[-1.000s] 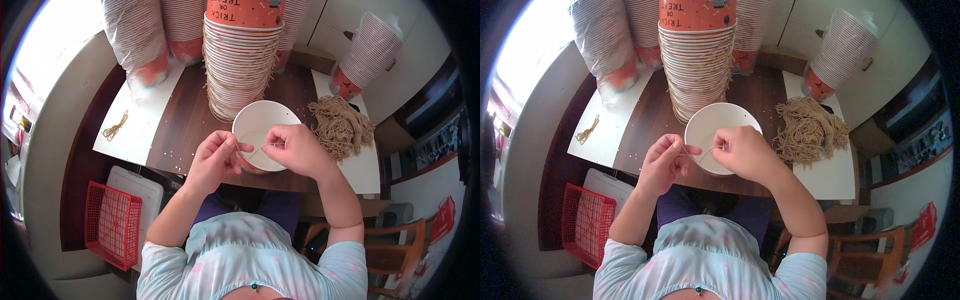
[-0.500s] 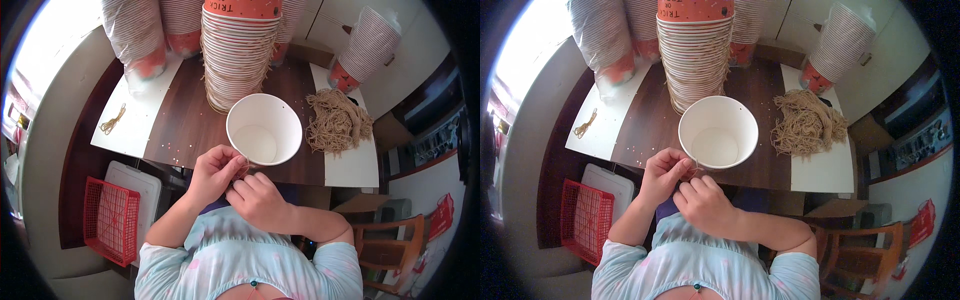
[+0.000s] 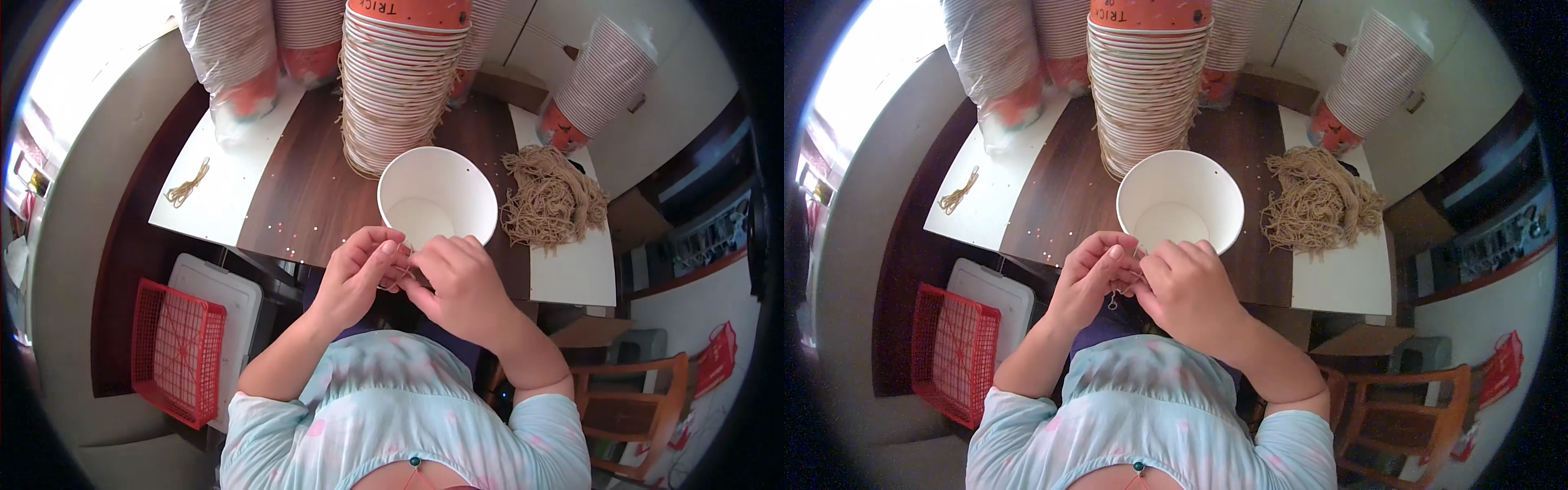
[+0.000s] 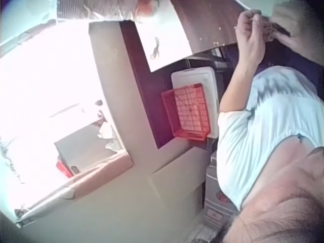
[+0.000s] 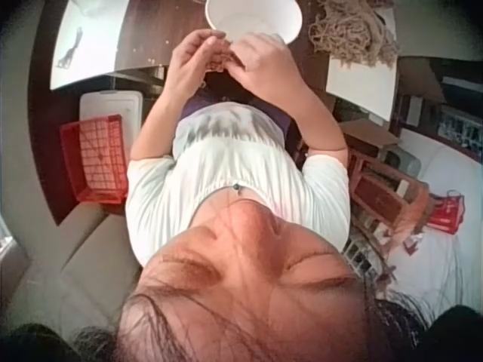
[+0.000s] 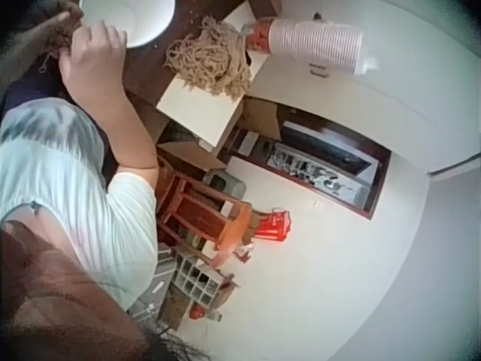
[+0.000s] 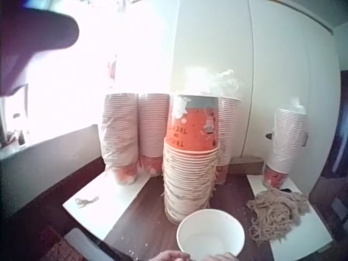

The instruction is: Tying strings to paper buckets and packing them into plastic bags.

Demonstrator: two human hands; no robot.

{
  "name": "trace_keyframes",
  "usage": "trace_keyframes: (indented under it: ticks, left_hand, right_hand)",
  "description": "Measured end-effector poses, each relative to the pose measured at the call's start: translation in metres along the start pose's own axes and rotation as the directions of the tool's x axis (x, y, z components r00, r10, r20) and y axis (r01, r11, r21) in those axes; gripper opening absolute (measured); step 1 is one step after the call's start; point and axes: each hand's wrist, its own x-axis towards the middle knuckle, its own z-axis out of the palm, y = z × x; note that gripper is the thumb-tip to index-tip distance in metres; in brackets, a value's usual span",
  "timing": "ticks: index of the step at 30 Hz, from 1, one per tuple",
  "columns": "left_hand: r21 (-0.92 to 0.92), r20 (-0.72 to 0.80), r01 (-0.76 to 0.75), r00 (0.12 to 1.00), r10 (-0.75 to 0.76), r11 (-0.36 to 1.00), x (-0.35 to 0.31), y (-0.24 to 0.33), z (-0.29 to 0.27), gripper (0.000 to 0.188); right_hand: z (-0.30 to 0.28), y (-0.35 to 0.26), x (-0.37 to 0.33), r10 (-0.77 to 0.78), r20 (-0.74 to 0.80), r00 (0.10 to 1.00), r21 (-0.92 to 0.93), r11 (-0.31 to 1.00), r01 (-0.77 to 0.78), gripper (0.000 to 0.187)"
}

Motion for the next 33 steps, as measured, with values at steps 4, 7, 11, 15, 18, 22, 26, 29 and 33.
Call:
trace_keyframes:
  ticks: [4,7,11,15,18,22,26,29,33]
  left_hand:
    - [0.041,-0.002,-0.004,1.000,0.004,0.999,-0.002,-0.003,-0.003,0.026]
    - [0.151,0.005,-0.028,1.000,0.027,0.988,-0.006,0.003,0.003,0.033]
    - [0.416,0.002,-0.059,0.998,0.064,0.907,-0.012,0.008,0.014,0.042]
    - [0.852,0.285,-0.501,0.689,0.666,0.154,-0.008,-0.010,0.005,0.034]
    - [0.883,0.319,-0.470,0.605,0.730,0.003,-0.007,-0.018,0.004,0.030]
    - [0.404,-0.308,-0.254,0.867,0.392,0.879,-0.011,-0.032,0.014,0.025]
    - [0.059,-0.329,-0.234,0.913,0.240,0.970,-0.003,-0.031,0.005,0.023]
    - [0.002,-0.331,-0.242,0.916,0.229,0.970,-0.005,-0.023,0.004,0.024]
    - [0.046,-0.338,-0.228,0.913,0.230,0.973,-0.009,-0.026,-0.002,0.026]
  right_hand:
    - [0.019,0.000,-0.012,0.029,-0.024,0.999,-0.041,0.999,-0.030,0.011]
    - [0.026,0.002,-0.015,0.011,-0.102,0.995,-0.030,0.999,-0.014,0.010]
    - [0.024,-0.001,-0.017,0.088,-0.219,0.972,-0.019,0.995,-0.095,0.012]
    - [0.048,-0.004,-0.030,0.133,-0.233,0.963,0.099,0.989,-0.113,0.011]
    - [0.067,0.001,-0.032,0.113,-0.393,0.913,0.044,0.994,-0.104,0.016]
    - [0.085,0.008,-0.028,0.125,-0.383,0.915,-0.078,0.983,-0.167,0.019]
    - [0.087,0.012,-0.012,0.233,-0.402,0.886,0.162,0.970,-0.181,0.013]
    - [0.084,0.014,-0.011,0.388,-0.161,0.908,0.620,0.755,-0.212,0.011]
    - [0.082,0.009,-0.012,0.496,0.231,0.837,0.956,0.045,-0.291,0.014]
